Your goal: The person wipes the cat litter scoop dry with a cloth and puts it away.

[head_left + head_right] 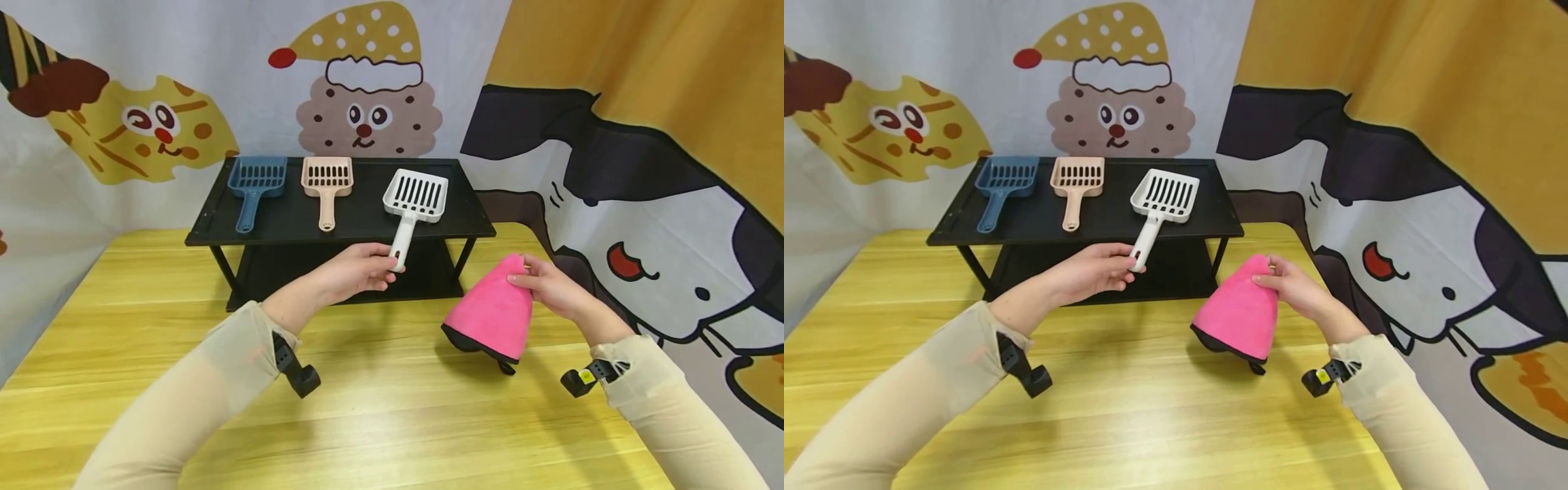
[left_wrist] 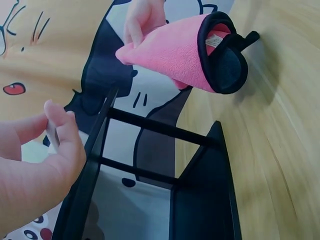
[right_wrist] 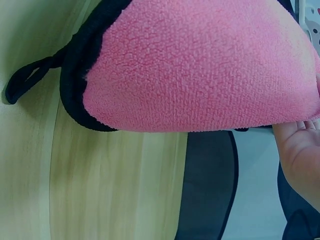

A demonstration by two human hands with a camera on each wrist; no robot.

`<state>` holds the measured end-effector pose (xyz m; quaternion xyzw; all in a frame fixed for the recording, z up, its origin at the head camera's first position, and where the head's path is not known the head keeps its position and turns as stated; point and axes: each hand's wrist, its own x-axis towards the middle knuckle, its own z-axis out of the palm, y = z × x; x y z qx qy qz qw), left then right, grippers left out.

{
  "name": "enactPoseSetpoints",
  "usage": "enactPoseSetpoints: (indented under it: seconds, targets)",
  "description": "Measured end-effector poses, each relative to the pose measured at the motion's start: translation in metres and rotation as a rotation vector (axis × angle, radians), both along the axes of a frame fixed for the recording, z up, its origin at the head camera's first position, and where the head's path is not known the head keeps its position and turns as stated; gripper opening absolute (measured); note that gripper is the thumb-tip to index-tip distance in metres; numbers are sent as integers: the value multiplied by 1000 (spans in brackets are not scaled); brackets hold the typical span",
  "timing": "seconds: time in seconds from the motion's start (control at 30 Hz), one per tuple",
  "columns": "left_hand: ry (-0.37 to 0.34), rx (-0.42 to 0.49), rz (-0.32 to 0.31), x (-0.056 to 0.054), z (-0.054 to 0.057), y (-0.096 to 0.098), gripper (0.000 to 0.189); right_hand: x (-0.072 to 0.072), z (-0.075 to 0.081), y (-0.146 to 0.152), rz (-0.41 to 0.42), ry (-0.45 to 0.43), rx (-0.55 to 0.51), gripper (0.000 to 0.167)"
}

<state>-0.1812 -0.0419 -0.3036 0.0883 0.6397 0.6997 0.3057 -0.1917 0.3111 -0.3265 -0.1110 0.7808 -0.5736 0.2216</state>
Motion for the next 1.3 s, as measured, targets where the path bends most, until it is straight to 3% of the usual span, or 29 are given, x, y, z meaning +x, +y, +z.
enactPoseSetpoints:
  seconds: [0.3, 0.6, 0.9, 1.3]
  targets:
    - [-17, 12, 91, -9, -2, 17, 43, -2, -4, -1, -17, -17, 32, 17]
    - [-17, -10, 169, -17, -3, 22, 42, -2, -3, -1, 9, -27, 8, 16]
    - [1, -129, 113, -18, -9, 26, 34, -1, -5, 2, 6, -25, -2, 16]
    - [-8, -163, 187, -29, -12, 38, 34, 1, -3, -2, 21, -31, -30, 16]
